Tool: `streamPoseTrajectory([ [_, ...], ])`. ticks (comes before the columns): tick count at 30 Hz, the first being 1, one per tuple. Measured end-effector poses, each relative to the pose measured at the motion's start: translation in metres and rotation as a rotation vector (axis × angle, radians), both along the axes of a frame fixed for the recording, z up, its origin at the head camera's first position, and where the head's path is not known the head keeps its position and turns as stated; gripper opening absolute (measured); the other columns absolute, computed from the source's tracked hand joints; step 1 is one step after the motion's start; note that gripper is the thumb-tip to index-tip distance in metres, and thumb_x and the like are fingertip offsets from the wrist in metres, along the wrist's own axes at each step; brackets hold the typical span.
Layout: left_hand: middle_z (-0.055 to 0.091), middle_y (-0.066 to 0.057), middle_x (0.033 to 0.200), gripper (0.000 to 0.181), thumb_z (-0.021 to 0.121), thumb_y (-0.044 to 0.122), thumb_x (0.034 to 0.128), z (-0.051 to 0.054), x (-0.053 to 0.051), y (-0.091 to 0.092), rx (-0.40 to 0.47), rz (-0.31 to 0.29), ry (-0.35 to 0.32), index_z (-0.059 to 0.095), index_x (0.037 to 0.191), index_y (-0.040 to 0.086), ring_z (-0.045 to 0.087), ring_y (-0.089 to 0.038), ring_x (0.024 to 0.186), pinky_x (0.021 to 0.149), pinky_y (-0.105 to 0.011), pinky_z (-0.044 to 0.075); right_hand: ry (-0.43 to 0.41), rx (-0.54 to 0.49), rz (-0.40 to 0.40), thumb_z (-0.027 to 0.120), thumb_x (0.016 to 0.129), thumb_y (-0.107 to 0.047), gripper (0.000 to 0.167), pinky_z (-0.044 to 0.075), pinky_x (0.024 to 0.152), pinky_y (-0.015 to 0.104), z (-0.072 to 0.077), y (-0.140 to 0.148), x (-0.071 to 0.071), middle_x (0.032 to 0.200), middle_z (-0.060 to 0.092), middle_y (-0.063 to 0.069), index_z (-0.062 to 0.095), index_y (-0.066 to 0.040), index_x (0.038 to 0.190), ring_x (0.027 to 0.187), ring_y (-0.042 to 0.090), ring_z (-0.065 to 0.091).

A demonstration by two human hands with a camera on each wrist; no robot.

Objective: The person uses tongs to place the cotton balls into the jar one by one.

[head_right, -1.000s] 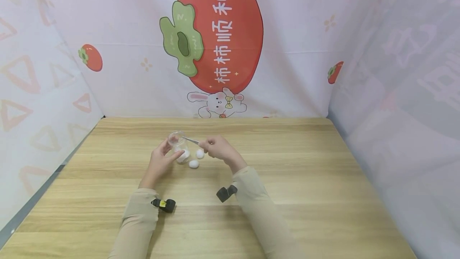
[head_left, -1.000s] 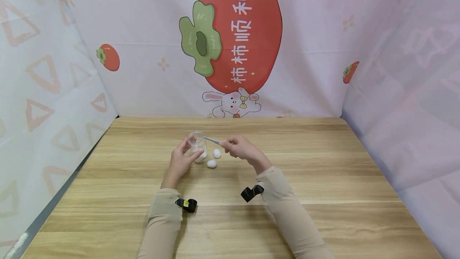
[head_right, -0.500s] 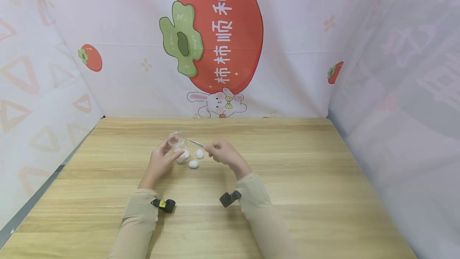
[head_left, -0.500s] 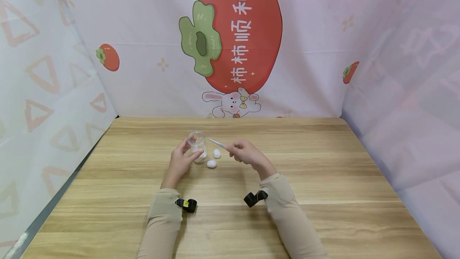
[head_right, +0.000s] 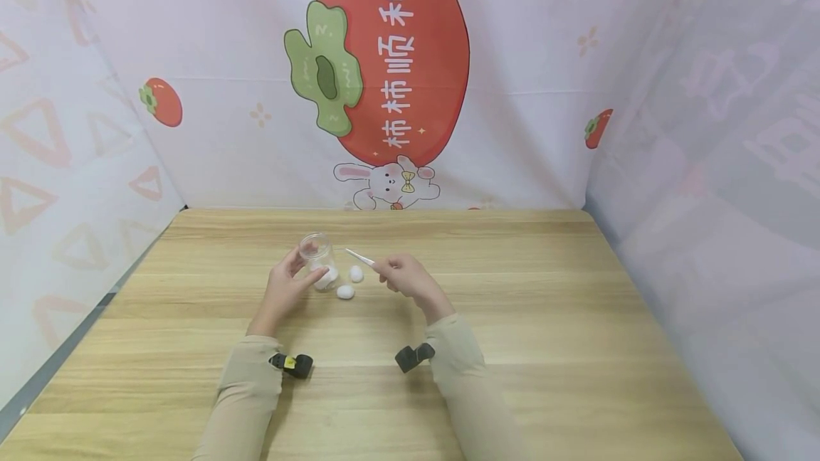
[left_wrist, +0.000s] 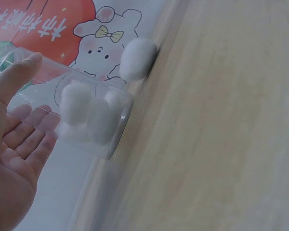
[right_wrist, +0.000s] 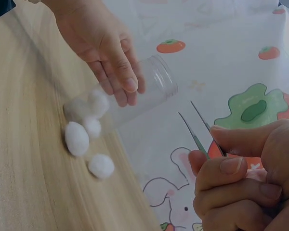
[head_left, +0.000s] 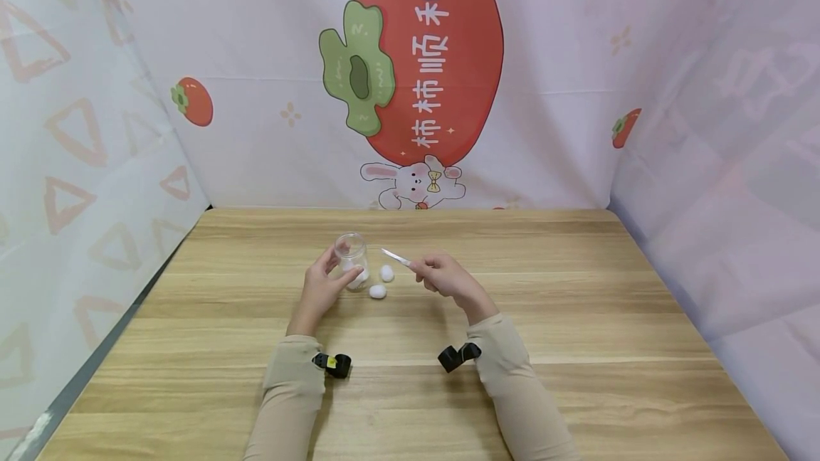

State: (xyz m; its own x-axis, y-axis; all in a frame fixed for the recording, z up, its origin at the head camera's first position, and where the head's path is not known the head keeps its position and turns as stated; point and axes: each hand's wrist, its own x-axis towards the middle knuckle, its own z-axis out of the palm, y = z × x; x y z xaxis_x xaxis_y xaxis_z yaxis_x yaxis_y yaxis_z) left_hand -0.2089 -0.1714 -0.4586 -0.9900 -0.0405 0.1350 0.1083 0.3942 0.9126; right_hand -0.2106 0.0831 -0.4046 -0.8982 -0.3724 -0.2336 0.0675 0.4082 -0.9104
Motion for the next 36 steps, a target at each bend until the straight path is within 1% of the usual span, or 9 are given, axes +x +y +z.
streamPoseTrajectory([
  [6, 0.047, -0.018, 0.148, 0.074, 0.076, 0.02, 0.0835, -0.001, 0.0, 0.0, 0.009, -0.001, 0.001, 0.039, 0.145, 0.003, 0.048, -0.037, 0.135, 0.119, -0.042, 0.039, -0.01, 0.004, -0.003, 0.049, 0.1, -0.024, 0.035, 0.018, 0.04, 0.017, -0.008, 0.004, 0.0, 0.049, 0.037, -0.007, 0.055, 0.004, 0.081, 0.043, 0.006, 0.024],
  [9, 0.047, -0.018, 0.147, 0.073, 0.075, 0.019, 0.0836, -0.001, 0.0, 0.0, 0.018, -0.003, 0.004, 0.039, 0.145, 0.003, 0.048, -0.036, 0.135, 0.12, -0.042, 0.039, -0.017, 0.018, -0.008, 0.05, 0.1, -0.025, 0.035, 0.018, 0.039, 0.017, -0.013, 0.006, -0.001, 0.05, 0.038, -0.007, 0.056, 0.003, 0.08, 0.044, 0.005, 0.024],
  [14, 0.048, -0.019, 0.147, 0.074, 0.076, 0.019, 0.0833, -0.002, 0.0, 0.001, 0.022, -0.002, 0.006, 0.039, 0.145, 0.003, 0.048, -0.036, 0.135, 0.119, -0.042, 0.04, -0.069, 0.051, -0.032, 0.052, 0.099, -0.027, 0.036, 0.019, 0.04, 0.016, -0.021, 0.006, -0.001, 0.051, 0.04, -0.007, 0.058, 0.002, 0.08, 0.045, 0.005, 0.028],
  [17, 0.047, -0.019, 0.147, 0.075, 0.076, 0.019, 0.0835, -0.002, 0.0, 0.001, 0.018, -0.001, 0.003, 0.038, 0.146, 0.002, 0.048, -0.036, 0.135, 0.119, -0.042, 0.04, -0.093, 0.075, -0.033, 0.053, 0.099, -0.028, 0.036, 0.021, 0.042, 0.017, -0.025, 0.006, -0.002, 0.051, 0.04, -0.007, 0.06, 0.003, 0.081, 0.047, 0.006, 0.03],
  [21, 0.046, -0.019, 0.148, 0.074, 0.075, 0.019, 0.0839, 0.0, 0.0, 0.001, 0.014, 0.001, 0.003, 0.038, 0.146, 0.002, 0.048, -0.036, 0.135, 0.12, -0.042, 0.039, -0.098, 0.089, -0.015, 0.054, 0.098, -0.028, 0.037, 0.024, 0.045, 0.017, -0.032, 0.008, -0.003, 0.052, 0.041, -0.006, 0.061, 0.005, 0.083, 0.049, 0.008, 0.032],
  [25, 0.045, -0.021, 0.148, 0.075, 0.075, 0.019, 0.0835, -0.002, 0.0, 0.001, 0.003, 0.002, 0.01, 0.037, 0.146, 0.001, 0.048, -0.037, 0.135, 0.119, -0.043, 0.039, -0.114, 0.102, 0.003, 0.056, 0.097, -0.028, 0.034, 0.025, 0.046, 0.017, -0.038, 0.009, -0.003, 0.052, 0.041, -0.006, 0.061, 0.002, 0.08, 0.049, 0.008, 0.032],
  [29, 0.051, -0.022, 0.142, 0.072, 0.076, 0.017, 0.083, -0.004, -0.001, 0.0, 0.015, -0.002, 0.037, 0.041, 0.143, 0.0, 0.051, -0.037, 0.132, 0.119, -0.044, 0.04, -0.124, 0.138, 0.03, 0.056, 0.097, -0.029, 0.034, 0.023, 0.044, 0.018, -0.041, 0.009, -0.002, 0.05, 0.04, -0.005, 0.059, -0.002, 0.077, 0.047, 0.008, 0.032],
  [32, 0.055, -0.024, 0.138, 0.067, 0.075, 0.016, 0.0833, -0.005, -0.002, 0.0, 0.029, -0.005, 0.055, 0.044, 0.141, 0.0, 0.053, -0.037, 0.13, 0.119, -0.045, 0.04, -0.125, 0.151, 0.049, 0.056, 0.097, -0.029, 0.035, 0.023, 0.045, 0.018, -0.044, 0.01, -0.001, 0.05, 0.04, -0.004, 0.059, -0.001, 0.076, 0.047, 0.008, 0.032],
  [36, 0.056, -0.023, 0.137, 0.068, 0.076, 0.016, 0.083, -0.005, -0.001, 0.001, 0.033, 0.001, 0.055, 0.044, 0.141, 0.001, 0.053, -0.036, 0.13, 0.119, -0.045, 0.04, -0.131, 0.148, 0.064, 0.056, 0.098, -0.028, 0.035, 0.024, 0.045, 0.018, -0.046, 0.011, 0.001, 0.049, 0.039, -0.004, 0.059, -0.002, 0.075, 0.048, 0.008, 0.034],
])
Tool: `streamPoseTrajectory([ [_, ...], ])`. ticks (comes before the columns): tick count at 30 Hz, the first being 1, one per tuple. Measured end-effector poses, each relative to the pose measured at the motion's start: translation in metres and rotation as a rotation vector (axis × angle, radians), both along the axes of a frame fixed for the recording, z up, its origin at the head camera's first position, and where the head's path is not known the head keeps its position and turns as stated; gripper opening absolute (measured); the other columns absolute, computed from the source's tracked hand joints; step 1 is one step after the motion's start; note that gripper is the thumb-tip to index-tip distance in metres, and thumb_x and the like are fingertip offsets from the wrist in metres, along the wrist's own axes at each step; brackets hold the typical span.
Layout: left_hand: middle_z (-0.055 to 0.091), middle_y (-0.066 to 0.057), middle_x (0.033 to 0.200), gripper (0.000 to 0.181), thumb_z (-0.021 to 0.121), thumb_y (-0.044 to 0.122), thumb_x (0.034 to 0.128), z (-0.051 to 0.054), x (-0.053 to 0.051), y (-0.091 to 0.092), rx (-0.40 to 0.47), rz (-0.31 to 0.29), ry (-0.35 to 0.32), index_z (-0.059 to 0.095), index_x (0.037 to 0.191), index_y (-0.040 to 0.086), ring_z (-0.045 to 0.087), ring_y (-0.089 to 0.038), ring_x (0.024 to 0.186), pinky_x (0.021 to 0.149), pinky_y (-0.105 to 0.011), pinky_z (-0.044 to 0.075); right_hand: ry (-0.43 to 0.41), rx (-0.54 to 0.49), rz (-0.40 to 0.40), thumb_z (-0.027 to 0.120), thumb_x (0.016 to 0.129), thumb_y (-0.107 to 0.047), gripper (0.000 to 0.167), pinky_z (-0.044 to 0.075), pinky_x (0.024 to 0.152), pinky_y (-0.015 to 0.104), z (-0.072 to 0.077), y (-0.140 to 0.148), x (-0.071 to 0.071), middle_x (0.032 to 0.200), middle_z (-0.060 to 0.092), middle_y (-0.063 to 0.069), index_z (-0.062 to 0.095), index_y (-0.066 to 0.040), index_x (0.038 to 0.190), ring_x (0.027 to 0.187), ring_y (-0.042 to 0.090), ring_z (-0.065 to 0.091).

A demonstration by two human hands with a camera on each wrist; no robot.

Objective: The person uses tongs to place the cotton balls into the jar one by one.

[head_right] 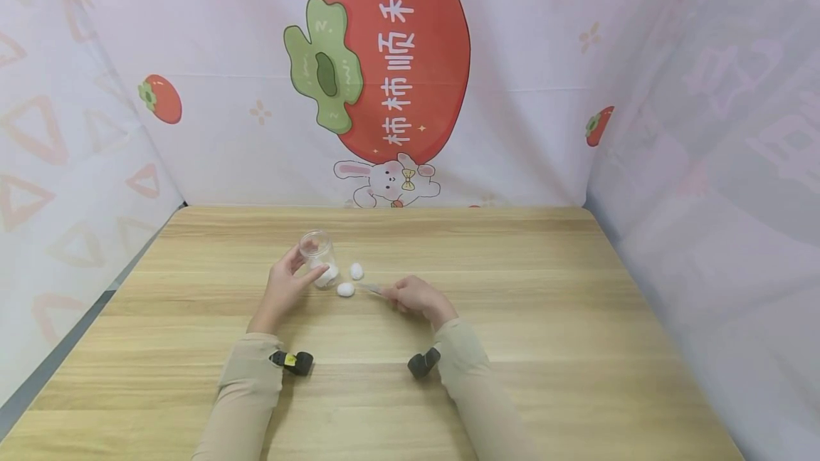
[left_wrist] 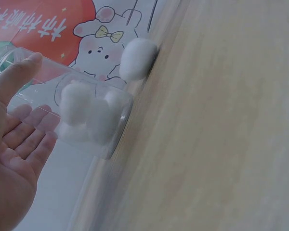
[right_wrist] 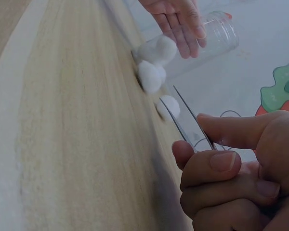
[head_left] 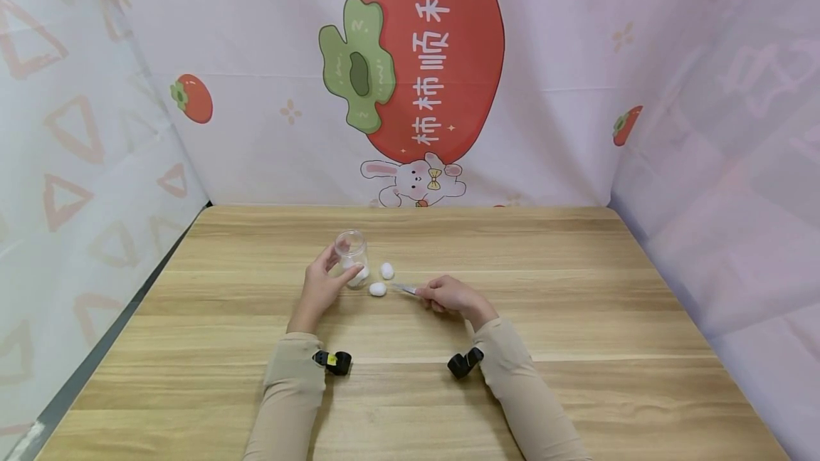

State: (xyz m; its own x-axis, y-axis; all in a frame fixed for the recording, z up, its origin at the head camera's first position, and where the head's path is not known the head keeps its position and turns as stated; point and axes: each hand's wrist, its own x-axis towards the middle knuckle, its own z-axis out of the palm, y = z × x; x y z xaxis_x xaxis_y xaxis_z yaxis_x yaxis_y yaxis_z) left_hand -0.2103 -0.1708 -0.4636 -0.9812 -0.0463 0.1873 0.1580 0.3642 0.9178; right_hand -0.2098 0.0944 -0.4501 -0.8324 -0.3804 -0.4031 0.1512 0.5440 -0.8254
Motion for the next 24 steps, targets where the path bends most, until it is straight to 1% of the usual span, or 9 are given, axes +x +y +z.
streamPoseTrajectory([
  [6, 0.056, -0.023, 0.137, 0.068, 0.076, 0.017, 0.0827, 0.002, 0.001, 0.001, -0.002, -0.003, -0.002, 0.044, 0.141, 0.0, 0.054, -0.036, 0.13, 0.118, -0.044, 0.041, -0.025, 0.008, 0.007, 0.055, 0.098, -0.029, 0.035, 0.022, 0.04, 0.017, -0.005, -0.001, 0.0, 0.049, 0.038, -0.005, 0.057, -0.007, 0.07, 0.043, 0.006, 0.029],
  [11, 0.054, -0.024, 0.138, 0.07, 0.077, 0.018, 0.082, 0.001, 0.001, 0.0, 0.008, -0.008, -0.005, 0.044, 0.141, -0.001, 0.052, -0.037, 0.131, 0.118, -0.044, 0.041, -0.048, 0.01, 0.004, 0.055, 0.098, -0.029, 0.035, 0.02, 0.038, 0.017, -0.007, -0.003, 0.001, 0.049, 0.037, -0.005, 0.056, -0.008, 0.07, 0.042, 0.006, 0.026],
  [14, 0.053, -0.025, 0.139, 0.072, 0.077, 0.019, 0.0819, 0.0, 0.001, -0.001, 0.0, -0.005, 0.005, 0.043, 0.142, -0.002, 0.052, -0.038, 0.131, 0.118, -0.046, 0.041, -0.047, 0.016, 0.006, 0.055, 0.098, -0.03, 0.035, 0.02, 0.039, 0.018, -0.009, -0.005, 0.002, 0.049, 0.038, -0.005, 0.057, -0.009, 0.07, 0.042, 0.007, 0.026],
  [17, 0.054, -0.026, 0.137, 0.073, 0.078, 0.024, 0.0814, -0.001, 0.003, -0.001, -0.01, -0.001, 0.045, 0.044, 0.141, -0.002, 0.054, -0.04, 0.128, 0.115, -0.048, 0.043, -0.041, 0.019, 0.01, 0.055, 0.098, -0.031, 0.035, 0.021, 0.039, 0.018, -0.009, -0.007, 0.001, 0.049, 0.038, -0.005, 0.057, -0.009, 0.07, 0.042, 0.007, 0.026],
  [19, 0.056, -0.027, 0.134, 0.074, 0.078, 0.028, 0.0806, -0.001, 0.004, 0.0, -0.025, 0.008, 0.078, 0.046, 0.139, -0.002, 0.056, -0.04, 0.124, 0.112, -0.047, 0.046, -0.04, 0.016, 0.008, 0.055, 0.098, -0.03, 0.035, 0.02, 0.039, 0.018, -0.008, -0.007, 0.002, 0.049, 0.038, -0.005, 0.057, -0.009, 0.071, 0.042, 0.007, 0.026],
  [21, 0.057, -0.028, 0.133, 0.074, 0.078, 0.029, 0.0807, -0.001, 0.004, 0.0, -0.029, 0.009, 0.09, 0.046, 0.139, -0.003, 0.057, -0.04, 0.123, 0.112, -0.046, 0.046, -0.025, 0.016, 0.003, 0.055, 0.098, -0.03, 0.035, 0.021, 0.039, 0.018, -0.007, -0.008, 0.002, 0.048, 0.037, -0.005, 0.057, -0.008, 0.07, 0.042, 0.007, 0.026],
  [24, 0.055, -0.027, 0.136, 0.073, 0.078, 0.025, 0.0814, 0.0, 0.003, 0.001, -0.025, 0.01, 0.056, 0.045, 0.14, -0.002, 0.055, -0.04, 0.126, 0.114, -0.046, 0.044, 0.008, 0.027, -0.009, 0.056, 0.097, -0.03, 0.035, 0.022, 0.041, 0.018, -0.004, -0.01, 0.002, 0.048, 0.037, -0.005, 0.058, -0.007, 0.071, 0.043, 0.008, 0.028],
])
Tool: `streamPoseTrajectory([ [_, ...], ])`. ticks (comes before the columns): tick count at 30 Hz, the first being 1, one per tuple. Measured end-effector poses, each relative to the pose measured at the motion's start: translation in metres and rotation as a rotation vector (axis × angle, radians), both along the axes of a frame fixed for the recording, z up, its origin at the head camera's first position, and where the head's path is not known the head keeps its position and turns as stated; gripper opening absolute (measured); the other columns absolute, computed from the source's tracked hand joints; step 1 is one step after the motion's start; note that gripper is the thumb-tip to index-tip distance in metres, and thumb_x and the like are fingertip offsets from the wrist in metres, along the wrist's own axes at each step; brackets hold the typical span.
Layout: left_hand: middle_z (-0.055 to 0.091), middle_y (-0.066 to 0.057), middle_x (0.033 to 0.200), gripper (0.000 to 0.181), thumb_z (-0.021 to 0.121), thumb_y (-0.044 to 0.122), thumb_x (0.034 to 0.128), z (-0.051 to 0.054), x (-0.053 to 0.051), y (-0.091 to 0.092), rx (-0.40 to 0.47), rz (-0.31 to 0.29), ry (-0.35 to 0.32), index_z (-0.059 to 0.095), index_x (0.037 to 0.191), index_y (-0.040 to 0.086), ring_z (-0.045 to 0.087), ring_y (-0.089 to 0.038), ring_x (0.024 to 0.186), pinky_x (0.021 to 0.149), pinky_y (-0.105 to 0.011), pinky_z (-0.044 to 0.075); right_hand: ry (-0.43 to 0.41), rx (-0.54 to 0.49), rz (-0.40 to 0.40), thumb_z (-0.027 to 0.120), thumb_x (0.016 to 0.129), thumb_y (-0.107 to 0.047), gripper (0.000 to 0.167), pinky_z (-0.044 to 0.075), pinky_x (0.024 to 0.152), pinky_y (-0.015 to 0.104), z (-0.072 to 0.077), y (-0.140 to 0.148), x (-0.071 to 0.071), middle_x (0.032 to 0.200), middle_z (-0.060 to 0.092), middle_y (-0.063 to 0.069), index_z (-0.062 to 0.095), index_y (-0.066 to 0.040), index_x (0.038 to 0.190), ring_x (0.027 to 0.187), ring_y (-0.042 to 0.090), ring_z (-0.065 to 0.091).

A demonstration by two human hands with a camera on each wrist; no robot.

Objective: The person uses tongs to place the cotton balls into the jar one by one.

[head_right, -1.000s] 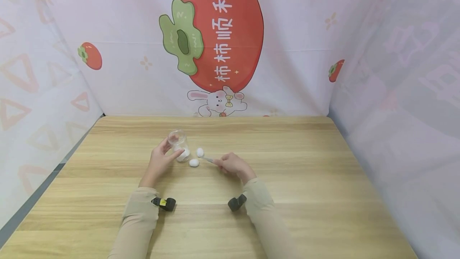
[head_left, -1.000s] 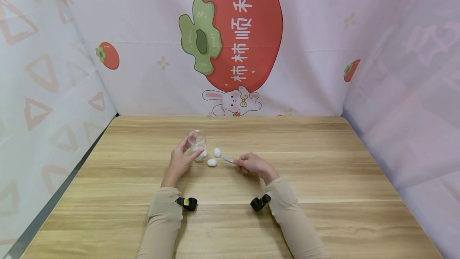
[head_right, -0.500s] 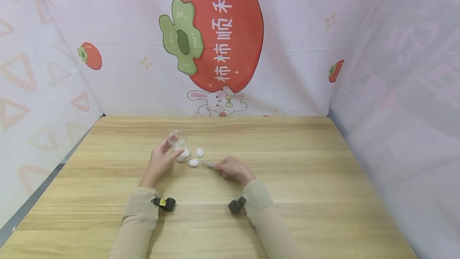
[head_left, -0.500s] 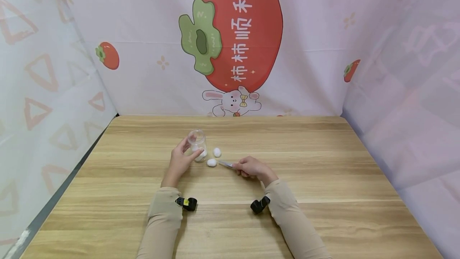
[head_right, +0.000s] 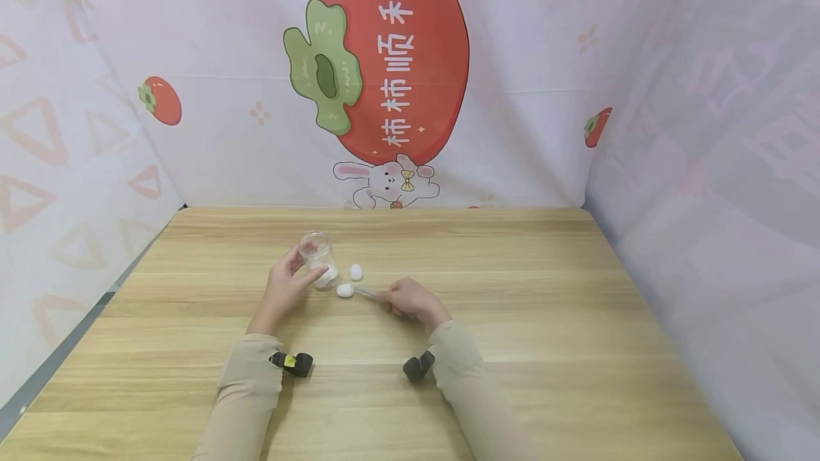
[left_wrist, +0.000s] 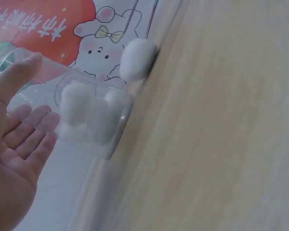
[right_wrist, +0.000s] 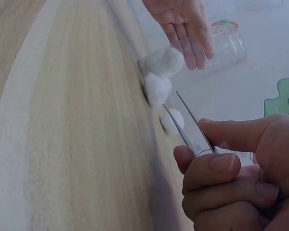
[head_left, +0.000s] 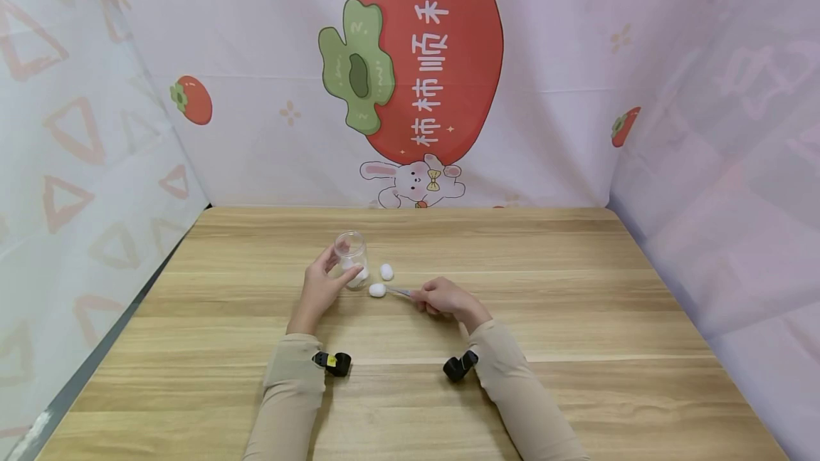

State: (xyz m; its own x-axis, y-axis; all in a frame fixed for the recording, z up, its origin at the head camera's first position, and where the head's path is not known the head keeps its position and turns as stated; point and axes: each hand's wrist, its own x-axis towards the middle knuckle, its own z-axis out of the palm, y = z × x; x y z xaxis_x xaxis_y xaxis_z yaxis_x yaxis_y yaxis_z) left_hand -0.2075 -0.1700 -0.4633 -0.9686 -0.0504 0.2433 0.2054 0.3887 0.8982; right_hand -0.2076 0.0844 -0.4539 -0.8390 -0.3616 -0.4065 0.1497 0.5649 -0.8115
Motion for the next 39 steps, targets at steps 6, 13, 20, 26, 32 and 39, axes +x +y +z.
streamPoseTrajectory([
  [6, 0.052, -0.023, 0.142, 0.072, 0.076, 0.019, 0.083, 0.002, -0.002, -0.001, 0.002, -0.008, -0.075, 0.042, 0.143, 0.0, 0.051, -0.037, 0.132, 0.118, -0.043, 0.04, 0.066, 0.038, -0.003, 0.056, 0.098, -0.027, 0.035, 0.026, 0.046, 0.019, 0.008, -0.006, 0.001, 0.048, 0.038, -0.004, 0.058, -0.004, 0.071, 0.048, 0.011, 0.034],
  [13, 0.051, -0.023, 0.142, 0.074, 0.076, 0.02, 0.0833, 0.003, -0.001, -0.002, 0.003, -0.015, -0.095, 0.039, 0.144, -0.001, 0.05, -0.036, 0.133, 0.119, -0.042, 0.04, 0.111, 0.127, -0.017, 0.057, 0.097, -0.029, 0.037, 0.026, 0.047, 0.019, 0.012, -0.015, 0.003, 0.046, 0.038, -0.004, 0.055, -0.008, 0.066, 0.049, 0.011, 0.034],
  [20, 0.051, -0.023, 0.142, 0.075, 0.076, 0.02, 0.0827, 0.003, -0.002, -0.001, 0.015, -0.014, -0.103, 0.039, 0.144, 0.0, 0.05, -0.036, 0.133, 0.119, -0.042, 0.04, 0.104, 0.143, -0.022, 0.06, 0.095, -0.026, 0.036, 0.027, 0.046, 0.018, 0.012, -0.02, 0.005, 0.047, 0.039, -0.004, 0.054, -0.009, 0.064, 0.049, 0.01, 0.036],
  [26, 0.052, -0.023, 0.142, 0.075, 0.077, 0.02, 0.0821, 0.002, -0.003, -0.001, 0.017, -0.002, -0.102, 0.04, 0.144, 0.0, 0.05, -0.036, 0.133, 0.119, -0.041, 0.041, 0.118, 0.17, 0.037, 0.059, 0.096, -0.026, 0.036, 0.028, 0.045, 0.018, 0.011, -0.021, 0.002, 0.048, 0.04, -0.005, 0.051, -0.012, 0.063, 0.049, 0.01, 0.036],
  [32, 0.053, -0.024, 0.141, 0.074, 0.077, 0.018, 0.0818, 0.003, -0.003, 0.0, 0.02, -0.001, -0.09, 0.041, 0.143, -0.001, 0.051, -0.036, 0.132, 0.118, -0.042, 0.041, 0.12, 0.182, 0.025, 0.058, 0.097, -0.025, 0.037, 0.025, 0.044, 0.018, 0.004, -0.025, 0.0, 0.048, 0.038, -0.005, 0.048, -0.012, 0.064, 0.048, 0.009, 0.033],
  [39, 0.052, -0.022, 0.141, 0.074, 0.077, 0.019, 0.0819, 0.003, -0.002, -0.001, 0.014, 0.002, -0.096, 0.041, 0.144, 0.0, 0.051, -0.036, 0.132, 0.119, -0.042, 0.041, 0.093, 0.131, 0.0, 0.058, 0.096, -0.023, 0.035, 0.025, 0.044, 0.018, 0.002, -0.023, 0.001, 0.047, 0.037, -0.005, 0.049, -0.011, 0.065, 0.047, 0.009, 0.033],
])
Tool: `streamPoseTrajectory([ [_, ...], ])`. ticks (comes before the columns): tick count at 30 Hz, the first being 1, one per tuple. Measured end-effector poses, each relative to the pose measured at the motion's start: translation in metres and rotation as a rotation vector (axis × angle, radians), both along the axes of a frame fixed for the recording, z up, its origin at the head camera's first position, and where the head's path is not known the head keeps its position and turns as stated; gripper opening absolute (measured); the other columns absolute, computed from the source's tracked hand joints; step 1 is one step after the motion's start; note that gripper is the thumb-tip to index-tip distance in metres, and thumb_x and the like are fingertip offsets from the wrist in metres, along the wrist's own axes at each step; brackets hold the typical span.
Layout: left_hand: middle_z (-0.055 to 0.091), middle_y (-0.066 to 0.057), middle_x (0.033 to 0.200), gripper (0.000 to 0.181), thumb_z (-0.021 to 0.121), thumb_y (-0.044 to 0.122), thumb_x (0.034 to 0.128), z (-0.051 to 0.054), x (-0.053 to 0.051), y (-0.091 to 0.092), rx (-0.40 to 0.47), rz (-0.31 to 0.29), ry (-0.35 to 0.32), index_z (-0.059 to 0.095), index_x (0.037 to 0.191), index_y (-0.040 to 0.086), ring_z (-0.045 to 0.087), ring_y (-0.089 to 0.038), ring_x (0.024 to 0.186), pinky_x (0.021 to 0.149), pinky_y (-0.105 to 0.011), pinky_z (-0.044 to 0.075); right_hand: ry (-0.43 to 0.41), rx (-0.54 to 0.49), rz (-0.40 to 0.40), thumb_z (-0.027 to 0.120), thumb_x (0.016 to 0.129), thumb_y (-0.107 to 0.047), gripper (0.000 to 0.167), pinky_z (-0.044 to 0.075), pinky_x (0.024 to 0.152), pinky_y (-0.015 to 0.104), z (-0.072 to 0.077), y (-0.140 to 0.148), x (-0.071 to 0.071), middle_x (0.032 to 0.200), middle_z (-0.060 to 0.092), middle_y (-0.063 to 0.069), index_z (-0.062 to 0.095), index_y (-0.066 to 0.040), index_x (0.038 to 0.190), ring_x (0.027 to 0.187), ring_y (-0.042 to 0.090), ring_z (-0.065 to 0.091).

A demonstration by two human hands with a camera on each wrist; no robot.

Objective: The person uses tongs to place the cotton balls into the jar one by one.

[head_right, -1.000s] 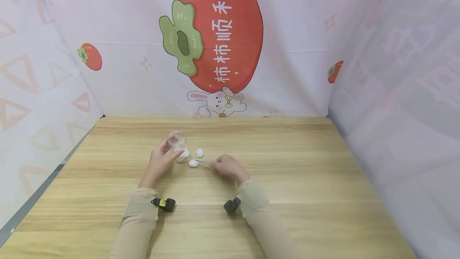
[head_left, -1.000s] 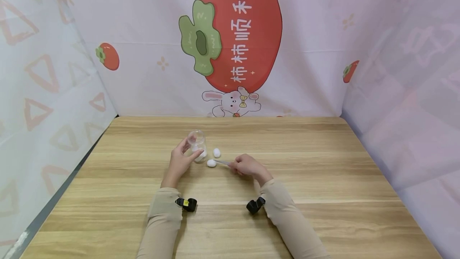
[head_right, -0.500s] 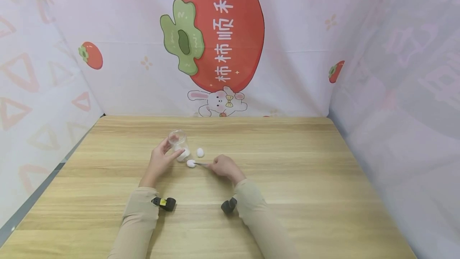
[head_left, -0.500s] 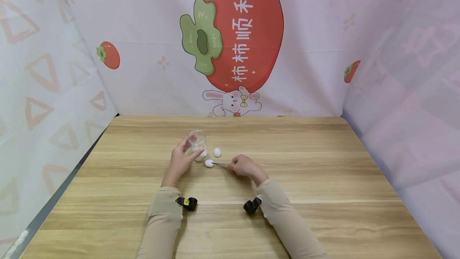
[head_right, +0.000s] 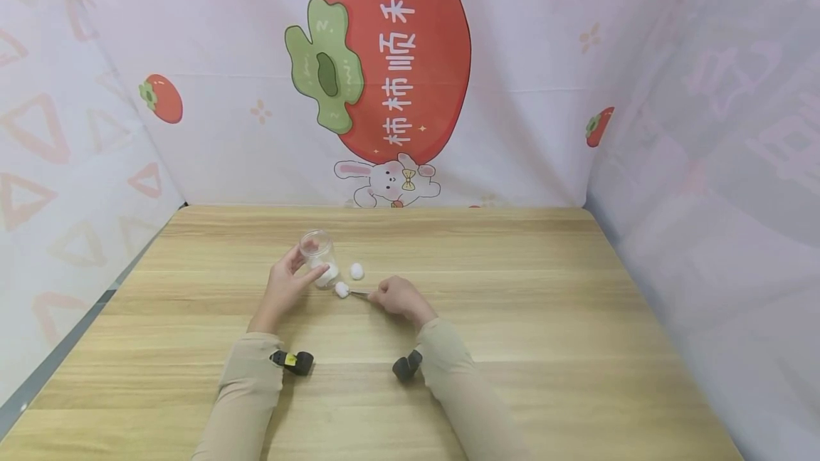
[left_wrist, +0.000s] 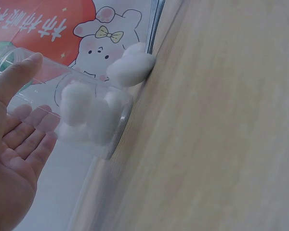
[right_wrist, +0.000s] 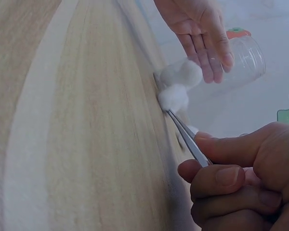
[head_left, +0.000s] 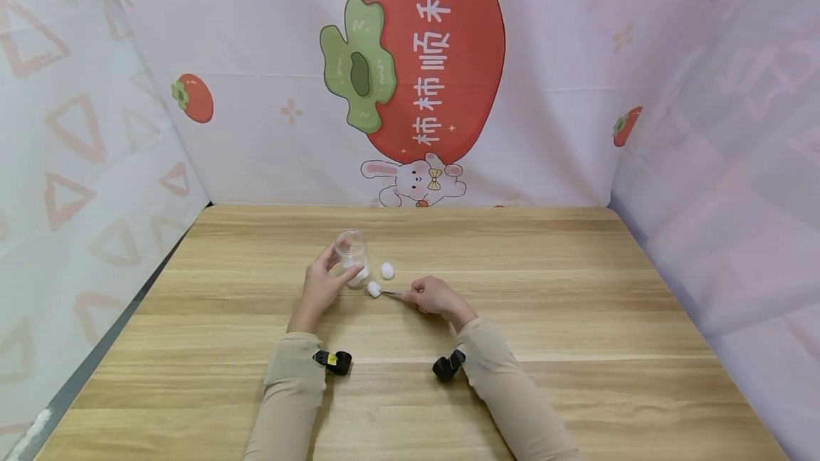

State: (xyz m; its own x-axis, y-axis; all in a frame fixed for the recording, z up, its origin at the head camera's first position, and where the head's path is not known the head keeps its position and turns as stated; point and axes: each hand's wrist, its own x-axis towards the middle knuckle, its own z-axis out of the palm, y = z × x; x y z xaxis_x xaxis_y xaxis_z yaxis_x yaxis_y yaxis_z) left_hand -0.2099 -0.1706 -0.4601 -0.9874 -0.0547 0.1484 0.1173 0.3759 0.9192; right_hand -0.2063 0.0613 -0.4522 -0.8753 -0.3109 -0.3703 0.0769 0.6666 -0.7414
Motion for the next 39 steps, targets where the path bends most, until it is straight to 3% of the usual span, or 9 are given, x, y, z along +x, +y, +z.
streamPoseTrajectory([
  [14, 0.052, -0.024, 0.141, 0.073, 0.077, 0.018, 0.0824, 0.001, 0.001, 0.001, 0.009, -0.008, -0.003, 0.04, 0.143, 0.0, 0.05, -0.036, 0.133, 0.119, -0.043, 0.04, -0.055, -0.106, -0.031, 0.058, 0.096, -0.022, 0.034, 0.024, 0.042, 0.018, -0.002, 0.004, 0.001, 0.047, 0.037, -0.005, 0.052, -0.007, 0.066, 0.046, 0.009, 0.032],
  [27, 0.053, -0.021, 0.141, 0.072, 0.076, 0.019, 0.0828, 0.001, 0.001, 0.0, 0.007, -0.006, -0.001, 0.042, 0.143, 0.001, 0.051, -0.034, 0.133, 0.12, -0.041, 0.039, -0.107, -0.218, 0.006, 0.055, 0.098, -0.02, 0.031, 0.022, 0.041, 0.017, -0.001, 0.015, -0.003, 0.049, 0.038, -0.005, 0.053, -0.009, 0.069, 0.044, 0.008, 0.029],
  [39, 0.054, -0.022, 0.14, 0.072, 0.077, 0.02, 0.0824, 0.001, 0.001, -0.001, -0.003, -0.009, -0.01, 0.042, 0.143, 0.001, 0.051, -0.035, 0.133, 0.119, -0.041, 0.04, -0.145, -0.306, 0.021, 0.053, 0.098, -0.02, 0.028, 0.02, 0.04, 0.016, 0.002, 0.025, -0.005, 0.054, 0.041, -0.005, 0.055, 0.002, 0.081, 0.046, 0.006, 0.031],
])
